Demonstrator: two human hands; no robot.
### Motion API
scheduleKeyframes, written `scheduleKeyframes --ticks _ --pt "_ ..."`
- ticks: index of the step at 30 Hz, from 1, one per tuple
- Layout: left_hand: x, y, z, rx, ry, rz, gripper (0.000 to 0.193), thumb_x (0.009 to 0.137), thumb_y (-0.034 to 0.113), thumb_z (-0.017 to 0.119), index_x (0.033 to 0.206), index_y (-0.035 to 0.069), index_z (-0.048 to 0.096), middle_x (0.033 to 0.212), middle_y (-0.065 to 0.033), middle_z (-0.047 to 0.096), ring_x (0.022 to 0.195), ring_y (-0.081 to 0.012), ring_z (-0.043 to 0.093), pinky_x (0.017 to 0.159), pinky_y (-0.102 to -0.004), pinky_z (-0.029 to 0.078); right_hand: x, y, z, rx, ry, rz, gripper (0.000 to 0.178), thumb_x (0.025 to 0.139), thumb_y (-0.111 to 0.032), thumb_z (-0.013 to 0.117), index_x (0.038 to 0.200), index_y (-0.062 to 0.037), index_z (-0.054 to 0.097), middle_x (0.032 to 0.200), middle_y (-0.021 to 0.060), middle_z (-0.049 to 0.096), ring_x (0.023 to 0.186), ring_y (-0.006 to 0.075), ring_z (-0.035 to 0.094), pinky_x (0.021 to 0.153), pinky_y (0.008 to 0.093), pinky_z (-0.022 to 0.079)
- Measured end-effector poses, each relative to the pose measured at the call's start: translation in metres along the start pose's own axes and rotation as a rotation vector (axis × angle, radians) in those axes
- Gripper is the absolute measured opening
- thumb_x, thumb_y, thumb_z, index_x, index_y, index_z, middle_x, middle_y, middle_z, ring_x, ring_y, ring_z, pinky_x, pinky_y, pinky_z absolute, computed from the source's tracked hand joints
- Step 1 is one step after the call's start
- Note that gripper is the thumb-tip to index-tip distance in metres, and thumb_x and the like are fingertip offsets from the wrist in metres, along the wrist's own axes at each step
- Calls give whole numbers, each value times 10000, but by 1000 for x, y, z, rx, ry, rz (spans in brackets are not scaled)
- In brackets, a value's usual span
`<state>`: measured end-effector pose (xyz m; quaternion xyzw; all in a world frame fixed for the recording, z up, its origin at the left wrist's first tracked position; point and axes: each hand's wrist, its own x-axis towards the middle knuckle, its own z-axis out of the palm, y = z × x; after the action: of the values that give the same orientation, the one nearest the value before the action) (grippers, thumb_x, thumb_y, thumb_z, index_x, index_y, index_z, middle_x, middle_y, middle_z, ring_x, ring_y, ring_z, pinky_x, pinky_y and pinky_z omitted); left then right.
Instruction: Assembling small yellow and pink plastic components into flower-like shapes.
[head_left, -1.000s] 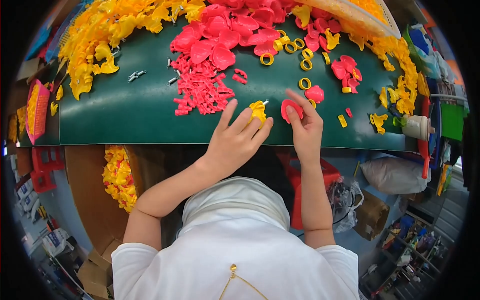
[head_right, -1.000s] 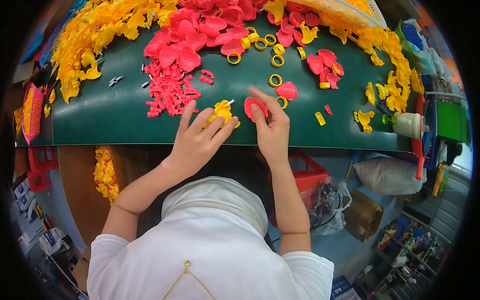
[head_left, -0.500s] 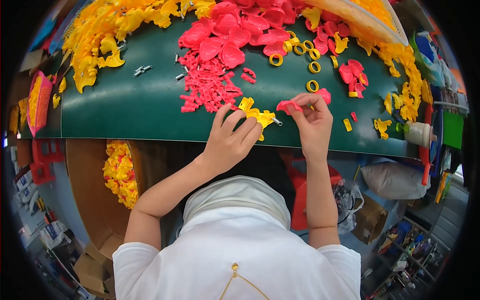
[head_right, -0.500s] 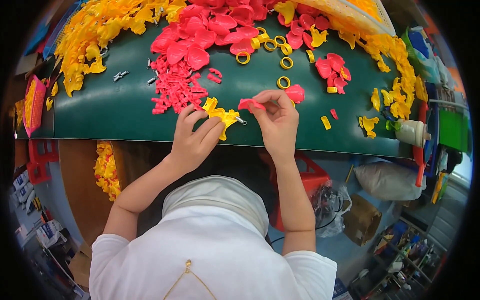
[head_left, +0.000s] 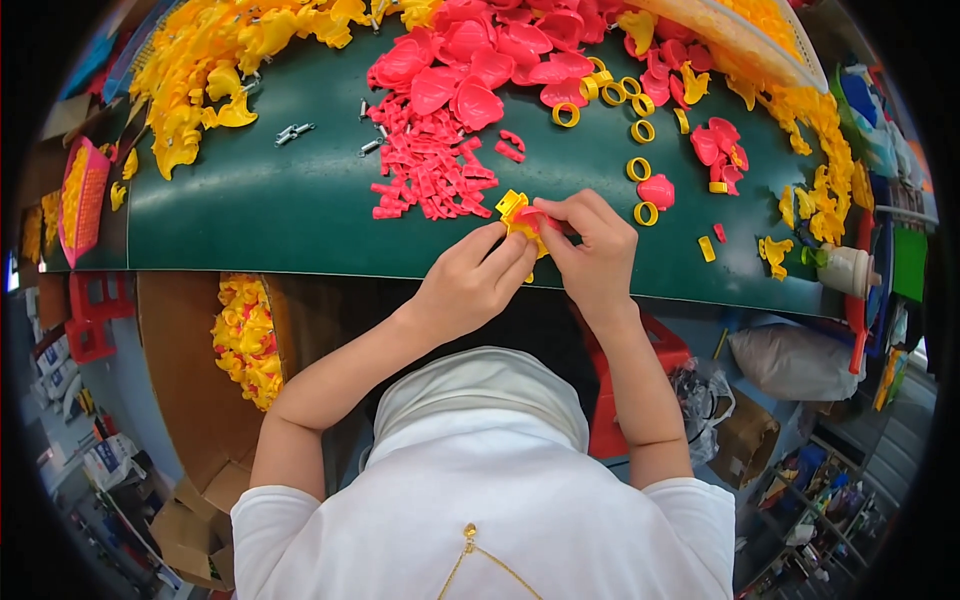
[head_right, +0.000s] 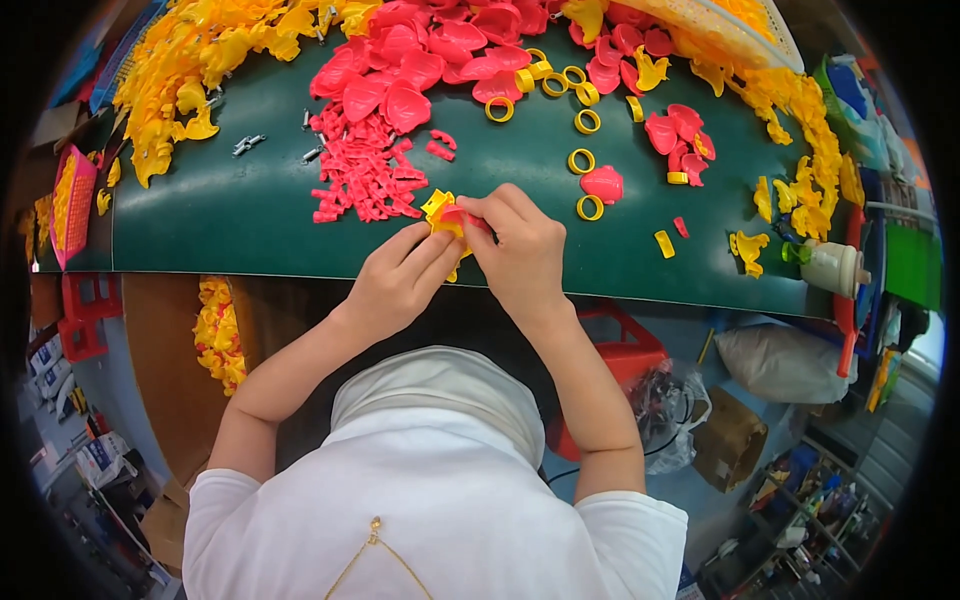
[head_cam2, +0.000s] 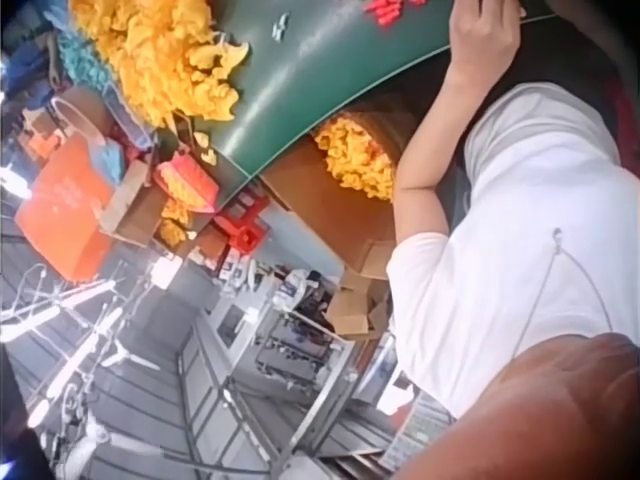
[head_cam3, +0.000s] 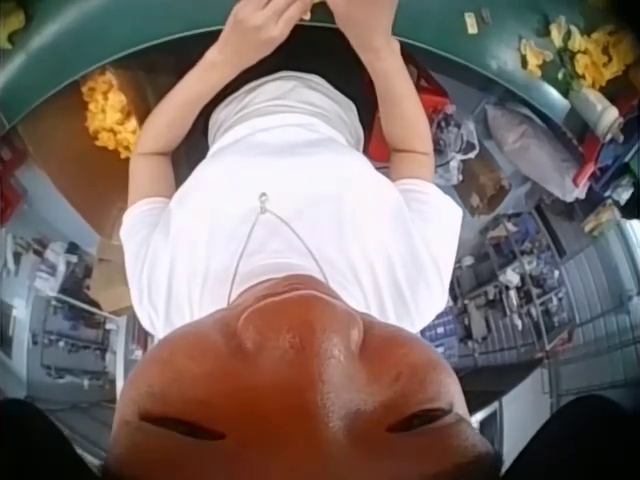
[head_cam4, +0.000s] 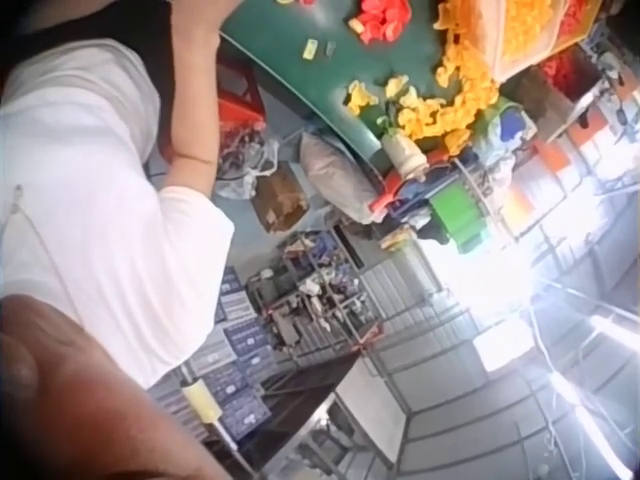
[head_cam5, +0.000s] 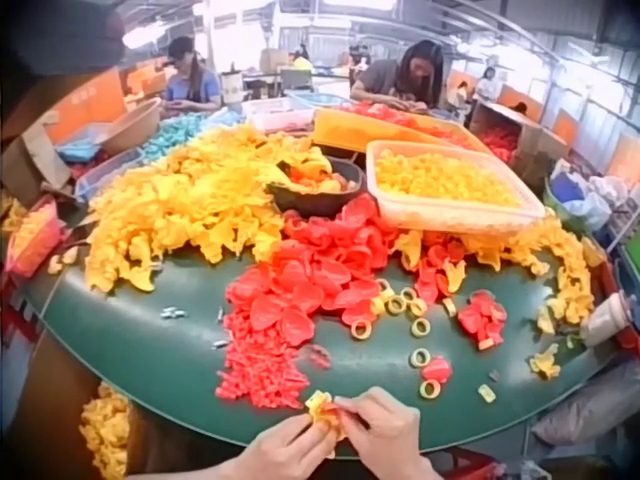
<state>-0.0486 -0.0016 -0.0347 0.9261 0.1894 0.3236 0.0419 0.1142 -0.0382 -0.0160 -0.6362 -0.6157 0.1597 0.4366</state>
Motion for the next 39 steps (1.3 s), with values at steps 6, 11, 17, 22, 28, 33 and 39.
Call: scheduleKeyframes --ticks 6,11,17,22,28,33,39 --pt "1 -1 1 -22 -12 -2 273 685 39 646 950 -22 625 889 -80 558 846 -227 579 736 -301 522 3 3 -2 37 3 36 163 732 57 698 890 18 695 728 73 593 629 141 618 558 232 509" --pt "2 -1 1 -12 -6 7 273 683 41 647 948 -17 626 885 -77 558 844 -222 576 731 -297 522 5 2 -4 16 -20 37 153 727 59 702 875 21 699 726 72 598 641 134 627 573 225 522" --pt "1 -1 0 -5 -28 -2 256 694 40 646 944 -15 632 887 -77 560 848 -222 576 739 -291 522 3 4 -2 83 24 36 165 718 58 707 877 15 703 719 72 593 618 138 613 550 228 501" --pt "0 -1 0 2 -29 2 251 697 39 648 941 -18 633 892 -78 563 851 -222 578 744 -288 522 -4 1 6 -40 67 5 179 720 54 708 895 16 696 711 75 582 599 139 593 523 230 475" --pt "-2 0 2 0 8 13 246 696 36 651 935 -18 632 892 -76 561 846 -223 578 742 -288 524 -1 -8 -9 -150 -94 6 218 753 15 712 970 21 687 753 81 615 663 152 609 611 247 493" --pt "0 2 3 -7 12 6 269 678 35 654 942 -12 628 880 -62 550 821 -212 569 722 -289 520 20 1 -42 163 -473 210 291 834 -18 653 1124 6 646 911 117 681 767 141 627 686 238 487" --pt "4 -2 8 1 40 50 159 691 55 632 849 38 620 776 -26 516 719 -163 519 647 -282 473 9 1 -31 104 -404 128 273 854 -25 631 1126 -2 649 954 140 688 788 178 641 743 261 497"
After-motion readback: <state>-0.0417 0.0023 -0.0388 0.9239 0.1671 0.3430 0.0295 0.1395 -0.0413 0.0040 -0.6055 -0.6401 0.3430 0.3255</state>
